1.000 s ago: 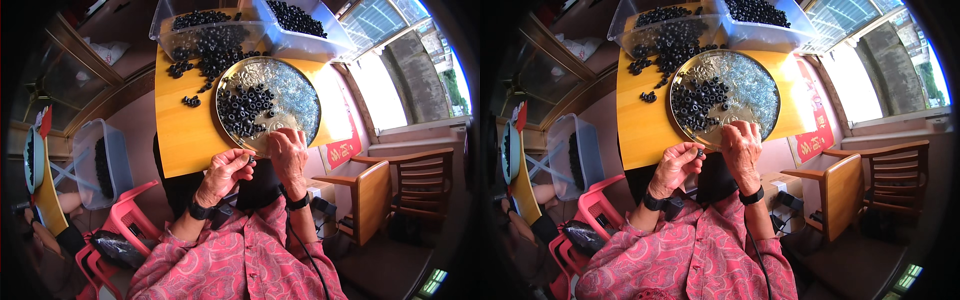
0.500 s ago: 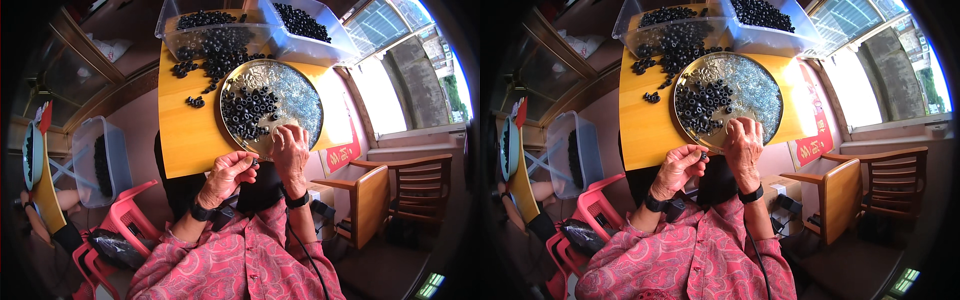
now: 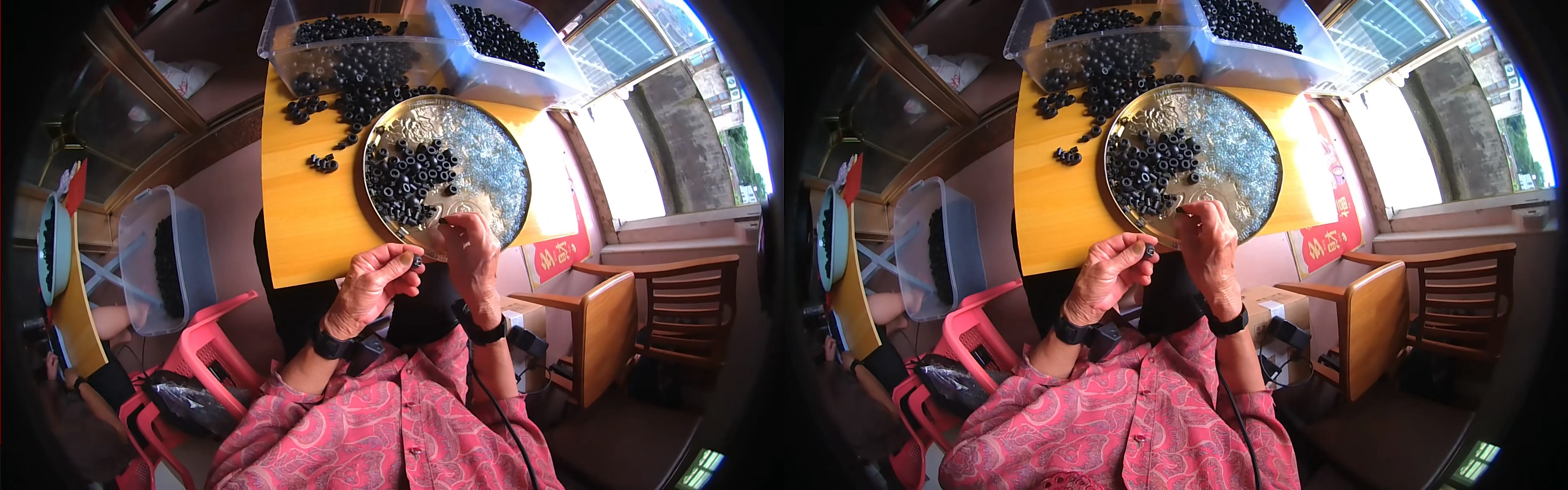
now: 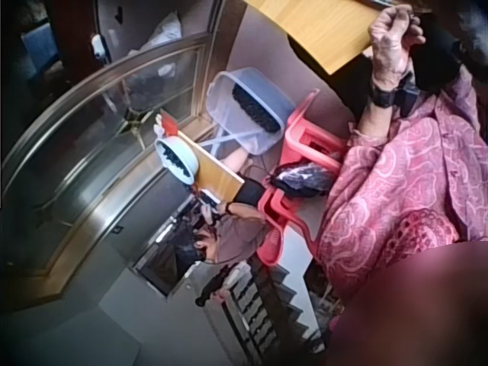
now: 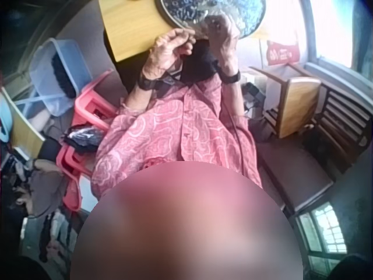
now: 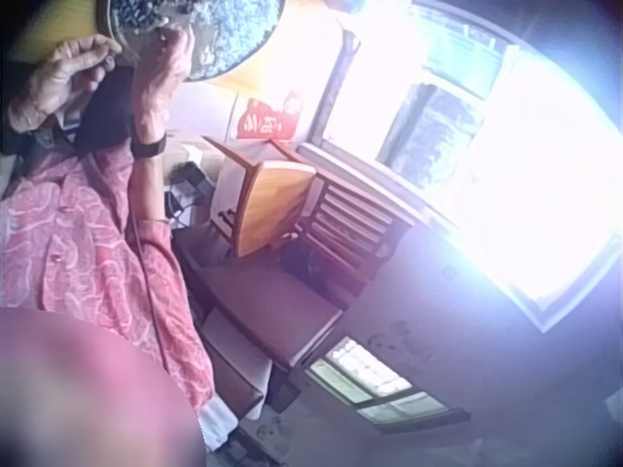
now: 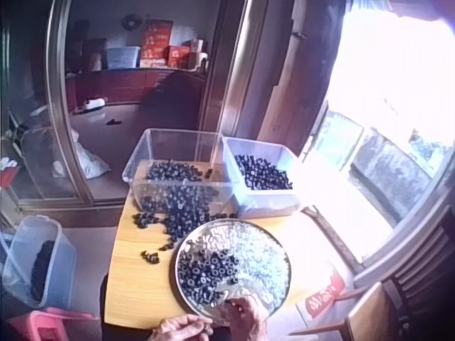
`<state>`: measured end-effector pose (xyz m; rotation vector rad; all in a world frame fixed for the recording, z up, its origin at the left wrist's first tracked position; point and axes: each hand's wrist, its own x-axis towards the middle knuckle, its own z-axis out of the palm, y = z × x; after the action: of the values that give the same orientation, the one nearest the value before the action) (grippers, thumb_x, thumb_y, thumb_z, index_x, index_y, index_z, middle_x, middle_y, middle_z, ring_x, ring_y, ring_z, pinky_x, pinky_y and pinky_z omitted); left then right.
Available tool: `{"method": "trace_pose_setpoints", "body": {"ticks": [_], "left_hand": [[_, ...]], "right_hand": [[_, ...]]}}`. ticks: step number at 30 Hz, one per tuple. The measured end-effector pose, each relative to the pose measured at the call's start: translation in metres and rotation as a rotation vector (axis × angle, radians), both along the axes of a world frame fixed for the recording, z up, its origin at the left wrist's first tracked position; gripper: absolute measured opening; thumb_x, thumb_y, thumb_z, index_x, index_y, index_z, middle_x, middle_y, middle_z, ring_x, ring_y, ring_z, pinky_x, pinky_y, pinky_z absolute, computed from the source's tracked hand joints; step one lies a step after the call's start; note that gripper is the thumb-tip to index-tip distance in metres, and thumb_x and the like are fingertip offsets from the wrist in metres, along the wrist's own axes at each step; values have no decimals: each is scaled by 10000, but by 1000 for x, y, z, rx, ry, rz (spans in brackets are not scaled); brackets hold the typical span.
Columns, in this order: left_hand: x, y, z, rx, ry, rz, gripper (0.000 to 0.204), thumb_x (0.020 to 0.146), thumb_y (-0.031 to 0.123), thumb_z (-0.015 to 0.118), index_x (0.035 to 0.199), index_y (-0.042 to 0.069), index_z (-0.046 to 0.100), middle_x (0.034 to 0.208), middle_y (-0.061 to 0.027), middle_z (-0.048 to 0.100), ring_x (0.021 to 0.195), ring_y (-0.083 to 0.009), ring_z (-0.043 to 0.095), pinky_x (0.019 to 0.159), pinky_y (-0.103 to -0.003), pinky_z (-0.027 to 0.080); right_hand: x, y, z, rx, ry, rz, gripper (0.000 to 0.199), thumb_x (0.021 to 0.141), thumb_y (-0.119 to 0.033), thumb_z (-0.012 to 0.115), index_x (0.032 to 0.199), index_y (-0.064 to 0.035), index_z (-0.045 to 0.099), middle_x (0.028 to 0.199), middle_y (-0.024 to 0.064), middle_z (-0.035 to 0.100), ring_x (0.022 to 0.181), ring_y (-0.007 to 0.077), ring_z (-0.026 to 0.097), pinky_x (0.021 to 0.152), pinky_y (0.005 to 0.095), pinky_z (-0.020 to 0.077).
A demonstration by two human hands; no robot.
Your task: The person is sorting and inspecting black rubber gaskets at a table, placing them into plastic containers.
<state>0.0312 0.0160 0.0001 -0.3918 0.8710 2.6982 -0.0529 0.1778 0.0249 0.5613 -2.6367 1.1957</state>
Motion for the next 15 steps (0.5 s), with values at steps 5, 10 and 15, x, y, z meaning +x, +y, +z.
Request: {"method": "trace_pose_setpoints", "body": {"ticks": [5, 10, 15], "left_hand": [[-3, 3, 0, 15, 34, 36, 233, 957, 156, 600, 1128, 2, 634, 909, -93, 679, 742, -123, 654, 652, -249, 549], [-7, 4, 7, -17, 55, 63, 253, 959, 154, 598, 1160, 5, 630, 919, -90, 682, 752, -121, 649, 662, -257, 543], [-7, 8, 7, -41, 58, 43, 275, 957, 153, 600, 1191, 10, 624, 932, -91, 685, 749, -122, 649, 669, -261, 544]], "right_hand": [[17, 9, 7, -643, -561, 47, 129, 886, -14, 679, 1002, 7, 628, 945, 13, 653, 869, 56, 602, 774, 205, 493], [28, 7, 7, -740, -609, 67, 145, 878, 48, 655, 1015, 7, 635, 930, 14, 645, 862, 60, 602, 772, 201, 489], [30, 7, -7, -627, -442, 108, 133, 864, 60, 657, 990, 19, 650, 899, 25, 625, 812, 71, 611, 714, 203, 488]]}}
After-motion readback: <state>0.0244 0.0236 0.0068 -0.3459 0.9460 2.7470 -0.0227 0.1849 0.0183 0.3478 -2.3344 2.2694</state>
